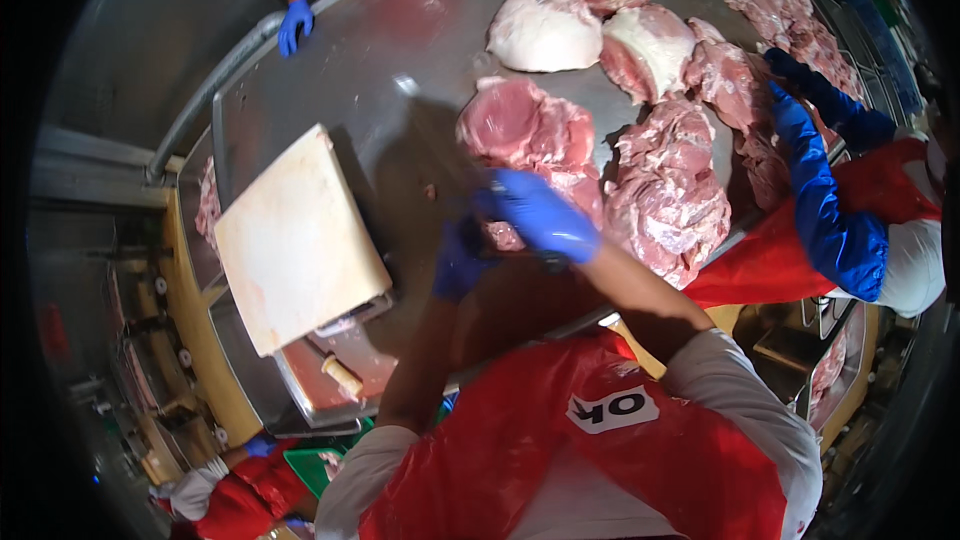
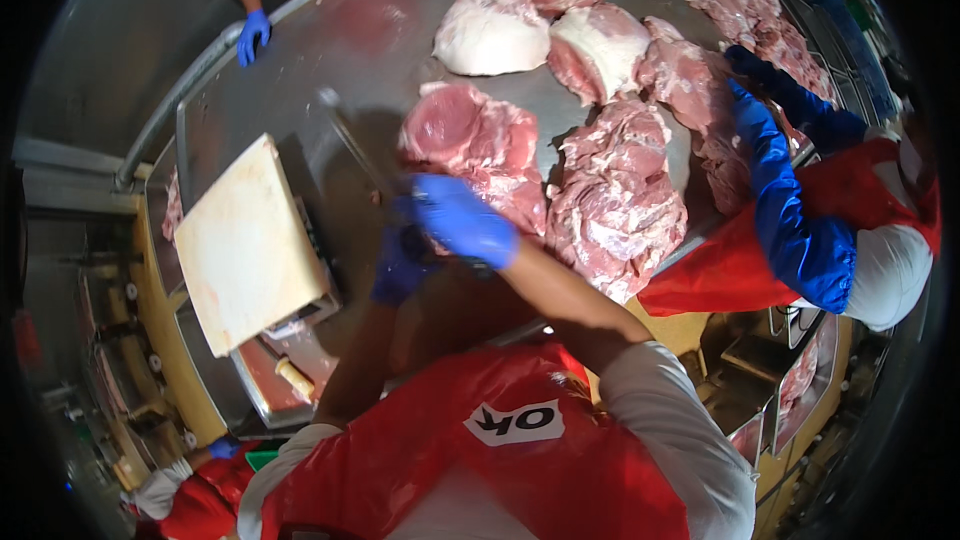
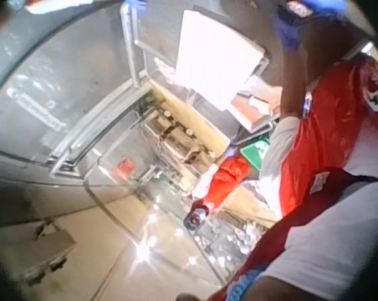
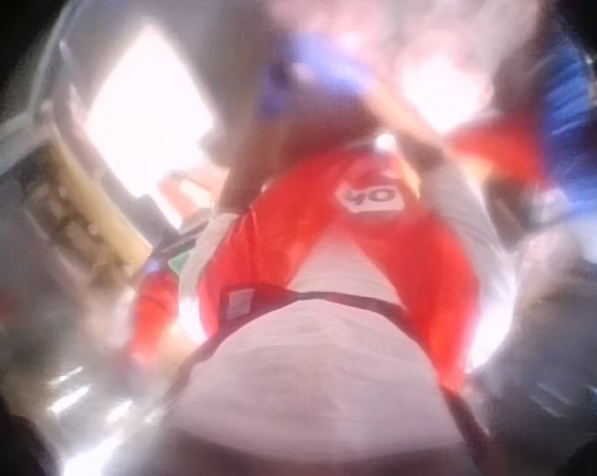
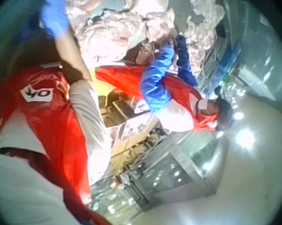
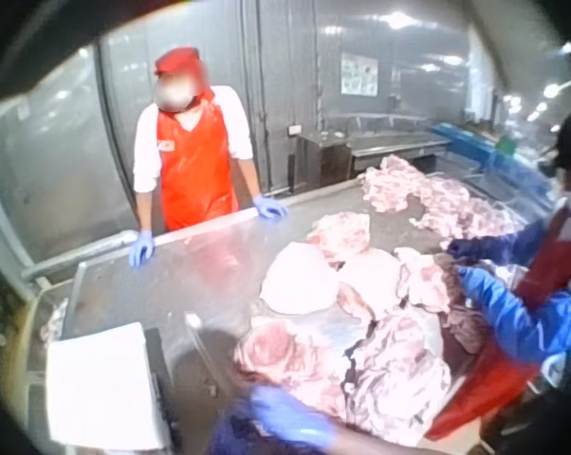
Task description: The person cuts large pieces of raw meat on a cutting board using a knife, separates portions, and places them into green crates. The person also wipes the cutting board and table between cuts.
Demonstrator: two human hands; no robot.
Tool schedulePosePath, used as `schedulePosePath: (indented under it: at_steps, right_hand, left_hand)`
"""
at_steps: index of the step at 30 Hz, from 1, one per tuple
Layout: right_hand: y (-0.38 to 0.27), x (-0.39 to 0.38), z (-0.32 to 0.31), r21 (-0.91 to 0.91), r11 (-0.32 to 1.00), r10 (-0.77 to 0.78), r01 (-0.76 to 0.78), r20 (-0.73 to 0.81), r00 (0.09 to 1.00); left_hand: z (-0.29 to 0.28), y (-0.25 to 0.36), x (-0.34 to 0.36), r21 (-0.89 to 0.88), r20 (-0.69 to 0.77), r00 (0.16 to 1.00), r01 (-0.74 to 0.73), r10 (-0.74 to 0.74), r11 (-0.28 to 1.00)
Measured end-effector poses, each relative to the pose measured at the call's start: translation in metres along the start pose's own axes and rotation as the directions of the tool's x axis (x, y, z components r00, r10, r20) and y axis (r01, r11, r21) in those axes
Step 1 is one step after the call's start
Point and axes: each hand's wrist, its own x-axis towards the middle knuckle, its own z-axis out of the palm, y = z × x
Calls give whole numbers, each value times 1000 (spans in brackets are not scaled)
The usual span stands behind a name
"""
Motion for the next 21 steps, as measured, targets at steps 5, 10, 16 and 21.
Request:
schedulePosePath:
  at_steps: [5,10,16,21]
  right_hand:
    - [19,-88,-101,-196,956,135,-218,-367,920]
    - [21,-140,-122,-95,952,209,-290,-488,847]
    - [68,-152,-124,-81,964,186,-255,-482,856]
    - [103,-119,-113,-245,952,56,-185,-453,890]
  left_hand:
    - [-4,11,-11,754,137,813,-456,566,472]
    - [58,19,3,862,465,638,-485,614,-147]
    - [69,4,19,744,663,565,-428,491,-512]
    - [54,42,64,634,675,651,-272,347,-724]
